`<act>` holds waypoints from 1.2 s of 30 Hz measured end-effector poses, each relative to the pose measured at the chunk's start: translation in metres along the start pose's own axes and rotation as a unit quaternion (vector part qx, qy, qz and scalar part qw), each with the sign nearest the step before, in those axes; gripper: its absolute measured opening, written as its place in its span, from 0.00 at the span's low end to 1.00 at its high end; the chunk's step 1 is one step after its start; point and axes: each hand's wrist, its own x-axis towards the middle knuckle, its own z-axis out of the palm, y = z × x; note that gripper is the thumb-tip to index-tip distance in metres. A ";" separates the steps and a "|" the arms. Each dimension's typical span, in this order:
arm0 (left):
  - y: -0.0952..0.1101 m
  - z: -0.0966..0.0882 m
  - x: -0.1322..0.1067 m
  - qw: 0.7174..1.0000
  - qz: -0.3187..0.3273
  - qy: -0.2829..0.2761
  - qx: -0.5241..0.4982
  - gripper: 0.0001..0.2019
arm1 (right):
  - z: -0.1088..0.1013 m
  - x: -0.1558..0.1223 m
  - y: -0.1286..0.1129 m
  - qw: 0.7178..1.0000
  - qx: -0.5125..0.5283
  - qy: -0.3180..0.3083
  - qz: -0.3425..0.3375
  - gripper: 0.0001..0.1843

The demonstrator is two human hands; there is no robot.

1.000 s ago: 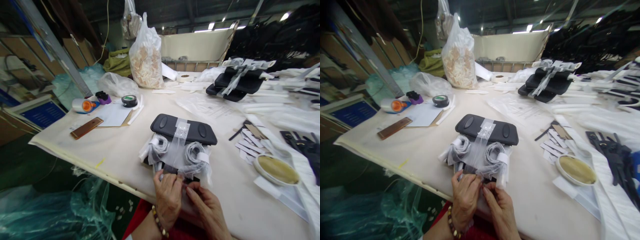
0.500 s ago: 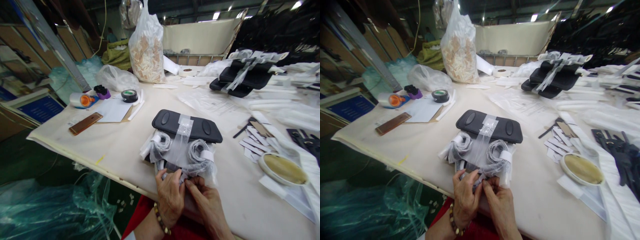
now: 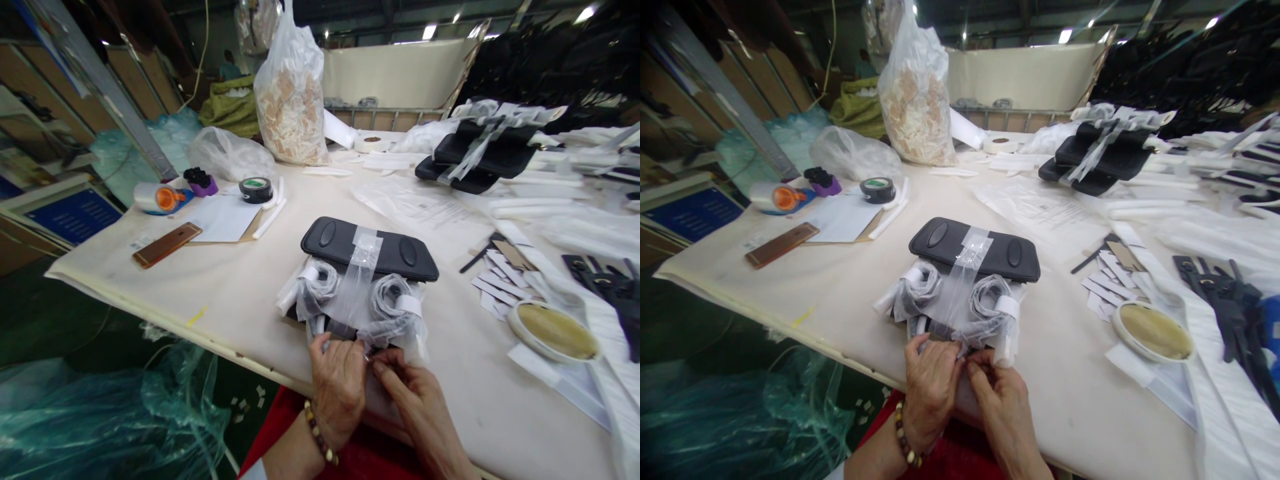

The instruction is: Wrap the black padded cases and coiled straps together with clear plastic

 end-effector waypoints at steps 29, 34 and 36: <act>0.007 -0.020 0.022 0.986 -0.056 -0.138 -0.074 0.09 | 0.013 0.005 0.001 0.984 -0.157 0.084 0.031 0.27; 0.010 -0.020 0.025 0.982 -0.081 -0.150 -0.080 0.08 | 0.014 0.008 0.004 0.981 -0.149 0.119 0.023 0.28; 0.009 -0.020 0.024 0.982 -0.083 -0.156 -0.074 0.08 | 0.014 0.009 0.005 0.983 -0.131 0.127 0.020 0.28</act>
